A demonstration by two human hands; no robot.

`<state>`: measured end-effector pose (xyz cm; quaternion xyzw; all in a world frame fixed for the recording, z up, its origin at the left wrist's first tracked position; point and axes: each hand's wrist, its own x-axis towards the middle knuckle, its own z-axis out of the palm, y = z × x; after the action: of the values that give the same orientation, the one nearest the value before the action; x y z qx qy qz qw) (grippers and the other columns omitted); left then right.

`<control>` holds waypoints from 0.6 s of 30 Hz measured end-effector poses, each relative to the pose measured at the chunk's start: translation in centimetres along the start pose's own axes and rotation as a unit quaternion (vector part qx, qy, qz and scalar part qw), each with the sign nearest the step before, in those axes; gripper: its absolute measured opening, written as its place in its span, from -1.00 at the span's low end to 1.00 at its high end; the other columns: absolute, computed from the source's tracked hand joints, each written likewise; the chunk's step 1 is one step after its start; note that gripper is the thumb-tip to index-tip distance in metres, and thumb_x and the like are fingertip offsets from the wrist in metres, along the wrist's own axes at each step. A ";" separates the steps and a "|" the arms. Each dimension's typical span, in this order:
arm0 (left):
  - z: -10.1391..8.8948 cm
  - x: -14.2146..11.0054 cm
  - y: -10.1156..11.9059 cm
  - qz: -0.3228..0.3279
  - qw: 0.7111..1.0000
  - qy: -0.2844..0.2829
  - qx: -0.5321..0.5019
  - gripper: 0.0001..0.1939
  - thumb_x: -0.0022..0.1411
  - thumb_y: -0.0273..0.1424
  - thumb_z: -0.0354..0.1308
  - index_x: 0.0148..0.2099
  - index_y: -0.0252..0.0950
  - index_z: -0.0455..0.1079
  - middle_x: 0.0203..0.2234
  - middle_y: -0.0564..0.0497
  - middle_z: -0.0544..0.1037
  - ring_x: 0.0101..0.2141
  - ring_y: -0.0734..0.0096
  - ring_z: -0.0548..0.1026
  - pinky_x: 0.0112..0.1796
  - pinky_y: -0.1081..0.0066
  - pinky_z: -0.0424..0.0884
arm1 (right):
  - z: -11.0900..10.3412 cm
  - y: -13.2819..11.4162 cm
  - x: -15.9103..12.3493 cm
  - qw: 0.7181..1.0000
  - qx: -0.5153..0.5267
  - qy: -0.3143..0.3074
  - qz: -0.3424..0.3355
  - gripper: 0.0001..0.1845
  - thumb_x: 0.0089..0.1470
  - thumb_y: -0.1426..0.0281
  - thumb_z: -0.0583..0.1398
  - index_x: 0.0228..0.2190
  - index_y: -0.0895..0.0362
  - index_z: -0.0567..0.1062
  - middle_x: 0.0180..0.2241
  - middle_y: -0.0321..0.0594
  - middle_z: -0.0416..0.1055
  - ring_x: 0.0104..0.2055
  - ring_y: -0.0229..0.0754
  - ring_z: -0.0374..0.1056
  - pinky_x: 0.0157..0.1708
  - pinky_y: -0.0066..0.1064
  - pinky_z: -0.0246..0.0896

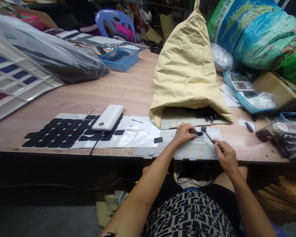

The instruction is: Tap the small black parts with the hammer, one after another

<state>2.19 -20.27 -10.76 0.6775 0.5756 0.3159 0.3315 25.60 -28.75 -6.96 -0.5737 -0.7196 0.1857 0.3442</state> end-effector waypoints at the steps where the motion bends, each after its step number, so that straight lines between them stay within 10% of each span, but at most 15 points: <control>1: 0.0 0.0 0.0 0.001 1.000 -0.001 0.002 -0.84 0.00 -0.39 0.44 -0.30 -0.18 0.60 -0.33 0.05 0.60 -0.13 0.18 0.43 -0.05 0.19 0.30 | -0.2 0.2 0.2 1.000 0.000 0.010 0.001 -0.70 0.26 0.26 0.15 -0.08 0.05 0.61 -0.17 -0.16 0.59 -0.12 -0.10 0.49 -0.09 -0.25 0.38; 18: 0.0 -0.2 -0.3 0.022 0.999 -0.013 0.020 -0.86 0.02 -0.36 0.43 -0.30 -0.17 0.59 -0.35 0.05 0.57 -0.14 0.18 0.41 -0.03 0.17 0.28 | -3.4 9.4 2.7 0.943 -0.292 0.157 0.022 -0.70 0.17 0.31 0.14 -0.15 0.07 0.63 -0.27 -0.11 0.48 -0.20 -0.04 0.29 -0.19 -0.27 0.13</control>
<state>2.03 -20.44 -11.02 0.7005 0.5622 0.3030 0.3184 34.31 -24.04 -10.06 -0.6869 -0.6659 -0.1174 0.2662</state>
